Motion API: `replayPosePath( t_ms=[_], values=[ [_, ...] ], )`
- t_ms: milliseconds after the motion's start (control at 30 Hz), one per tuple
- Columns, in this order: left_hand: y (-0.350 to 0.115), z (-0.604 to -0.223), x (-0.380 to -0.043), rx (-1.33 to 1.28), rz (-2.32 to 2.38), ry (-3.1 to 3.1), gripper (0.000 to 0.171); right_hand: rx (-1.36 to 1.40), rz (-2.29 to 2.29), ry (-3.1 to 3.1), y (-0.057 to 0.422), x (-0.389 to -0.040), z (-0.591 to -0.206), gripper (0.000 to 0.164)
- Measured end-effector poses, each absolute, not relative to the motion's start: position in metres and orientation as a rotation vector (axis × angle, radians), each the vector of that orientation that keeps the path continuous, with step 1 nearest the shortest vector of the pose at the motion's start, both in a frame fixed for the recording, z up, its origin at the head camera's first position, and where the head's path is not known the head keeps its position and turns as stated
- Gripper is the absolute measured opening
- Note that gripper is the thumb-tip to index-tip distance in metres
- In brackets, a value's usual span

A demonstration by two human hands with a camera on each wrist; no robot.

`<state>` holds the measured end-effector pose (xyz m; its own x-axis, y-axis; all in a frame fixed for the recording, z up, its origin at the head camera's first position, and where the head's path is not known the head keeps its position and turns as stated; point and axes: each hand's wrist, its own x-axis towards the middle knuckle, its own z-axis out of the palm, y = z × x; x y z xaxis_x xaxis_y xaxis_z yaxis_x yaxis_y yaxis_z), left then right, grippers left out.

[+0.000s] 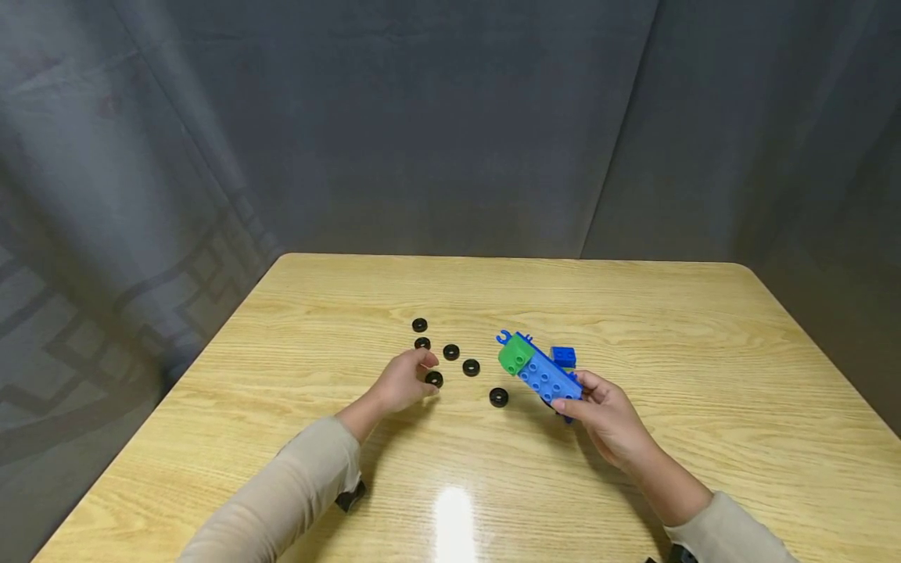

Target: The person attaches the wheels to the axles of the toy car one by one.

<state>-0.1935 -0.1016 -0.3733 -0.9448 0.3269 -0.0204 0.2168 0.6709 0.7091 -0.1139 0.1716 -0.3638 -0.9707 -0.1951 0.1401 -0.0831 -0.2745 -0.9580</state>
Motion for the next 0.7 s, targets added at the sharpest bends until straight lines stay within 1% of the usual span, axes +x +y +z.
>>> replayPosePath(
  t_ms=[367,700],
  values=[
    [-0.0999,-0.3777,-0.1969,0.463,1.034,2.765,0.038,-0.479,-2.421,1.675,0.1747,-0.1124,-0.3627,0.020],
    [-0.0975,-0.3787,-0.1988,0.554,0.949,2.797,0.035,-0.406,-2.429,1.745,0.1745,-0.1119,-0.3611,0.020]
  ],
)
